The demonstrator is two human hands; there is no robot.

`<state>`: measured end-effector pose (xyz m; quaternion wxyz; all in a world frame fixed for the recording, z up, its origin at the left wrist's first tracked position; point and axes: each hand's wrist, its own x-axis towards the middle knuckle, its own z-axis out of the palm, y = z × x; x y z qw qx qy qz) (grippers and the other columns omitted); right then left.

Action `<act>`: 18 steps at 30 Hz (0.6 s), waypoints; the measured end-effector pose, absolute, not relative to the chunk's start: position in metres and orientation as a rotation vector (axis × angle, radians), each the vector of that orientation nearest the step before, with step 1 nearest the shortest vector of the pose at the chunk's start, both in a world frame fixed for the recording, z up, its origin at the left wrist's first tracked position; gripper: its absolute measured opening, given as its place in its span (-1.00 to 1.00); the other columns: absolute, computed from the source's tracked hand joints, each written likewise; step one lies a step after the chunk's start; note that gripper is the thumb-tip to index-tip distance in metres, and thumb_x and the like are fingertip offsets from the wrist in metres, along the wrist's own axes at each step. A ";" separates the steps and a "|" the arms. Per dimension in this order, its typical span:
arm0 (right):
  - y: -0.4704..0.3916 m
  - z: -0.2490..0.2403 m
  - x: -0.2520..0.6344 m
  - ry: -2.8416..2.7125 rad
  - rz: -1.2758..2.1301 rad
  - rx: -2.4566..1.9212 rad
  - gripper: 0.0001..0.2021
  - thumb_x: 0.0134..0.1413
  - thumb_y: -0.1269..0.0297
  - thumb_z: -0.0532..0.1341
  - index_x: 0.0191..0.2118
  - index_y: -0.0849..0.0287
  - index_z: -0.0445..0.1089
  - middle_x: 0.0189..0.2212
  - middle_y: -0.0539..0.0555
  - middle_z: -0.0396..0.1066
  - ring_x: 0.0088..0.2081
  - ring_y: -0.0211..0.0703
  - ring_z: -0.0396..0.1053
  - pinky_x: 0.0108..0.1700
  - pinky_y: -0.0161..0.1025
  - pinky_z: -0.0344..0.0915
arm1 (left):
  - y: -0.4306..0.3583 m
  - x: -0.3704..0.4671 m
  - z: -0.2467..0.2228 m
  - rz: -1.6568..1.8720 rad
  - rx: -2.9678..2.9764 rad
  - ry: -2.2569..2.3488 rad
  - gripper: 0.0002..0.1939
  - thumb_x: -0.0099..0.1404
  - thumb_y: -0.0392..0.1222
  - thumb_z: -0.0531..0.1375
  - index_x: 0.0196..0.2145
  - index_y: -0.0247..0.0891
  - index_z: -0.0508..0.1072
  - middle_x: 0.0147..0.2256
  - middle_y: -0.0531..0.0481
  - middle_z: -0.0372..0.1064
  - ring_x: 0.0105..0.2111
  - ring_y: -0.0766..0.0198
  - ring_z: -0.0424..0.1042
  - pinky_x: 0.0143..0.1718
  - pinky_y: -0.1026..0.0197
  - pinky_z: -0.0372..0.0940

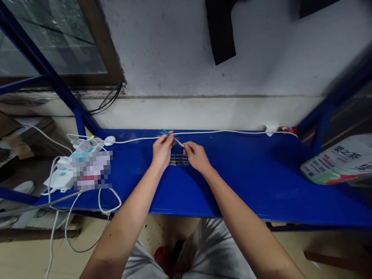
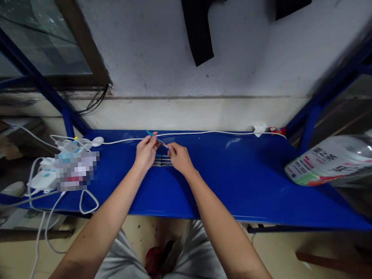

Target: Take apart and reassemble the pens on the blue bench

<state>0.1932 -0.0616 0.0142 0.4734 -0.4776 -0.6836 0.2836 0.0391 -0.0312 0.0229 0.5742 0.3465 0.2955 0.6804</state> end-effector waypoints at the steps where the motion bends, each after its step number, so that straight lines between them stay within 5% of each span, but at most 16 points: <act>1: -0.061 0.014 0.193 -1.675 0.706 -1.161 -0.71 0.36 0.10 0.06 -0.29 0.10 0.44 -0.45 0.04 0.48 -0.40 -0.12 0.39 -0.27 -0.23 0.26 | -0.030 0.039 0.022 1.593 0.800 0.705 -0.85 0.21 -0.23 0.44 -0.26 -0.27 0.61 -0.08 -0.13 0.58 -0.18 0.22 0.53 -0.04 0.09 0.36; 6: -0.061 0.011 0.193 -1.653 0.760 -1.165 -0.68 0.36 0.07 0.07 -0.28 0.11 0.45 -0.47 0.02 0.46 -0.44 -0.14 0.35 -0.31 -0.23 0.25 | -0.032 0.036 0.024 1.540 0.783 0.619 -0.80 0.20 -0.28 0.44 -0.20 -0.26 0.59 -0.16 -0.13 0.60 -0.12 0.16 0.57 0.07 0.04 0.35; 12: -0.064 0.014 0.193 -1.637 0.747 -1.134 -0.70 0.36 0.09 0.07 -0.30 0.11 0.44 -0.46 0.03 0.47 -0.41 -0.14 0.38 -0.28 -0.22 0.26 | -0.033 0.037 0.024 1.575 0.817 0.692 -0.87 0.24 -0.24 0.42 -0.24 -0.26 0.62 -0.18 -0.10 0.58 -0.21 0.22 0.52 -0.05 0.10 0.37; 18: -0.064 0.013 0.192 -1.607 0.774 -1.152 -0.69 0.35 0.06 0.08 -0.27 0.12 0.46 -0.47 0.02 0.47 -0.42 -0.14 0.39 -0.29 -0.22 0.28 | -0.034 0.035 0.028 1.531 0.799 0.610 -0.71 0.22 -0.24 0.44 -0.11 -0.24 0.55 -0.18 -0.13 0.59 -0.09 0.12 0.57 0.10 0.00 0.33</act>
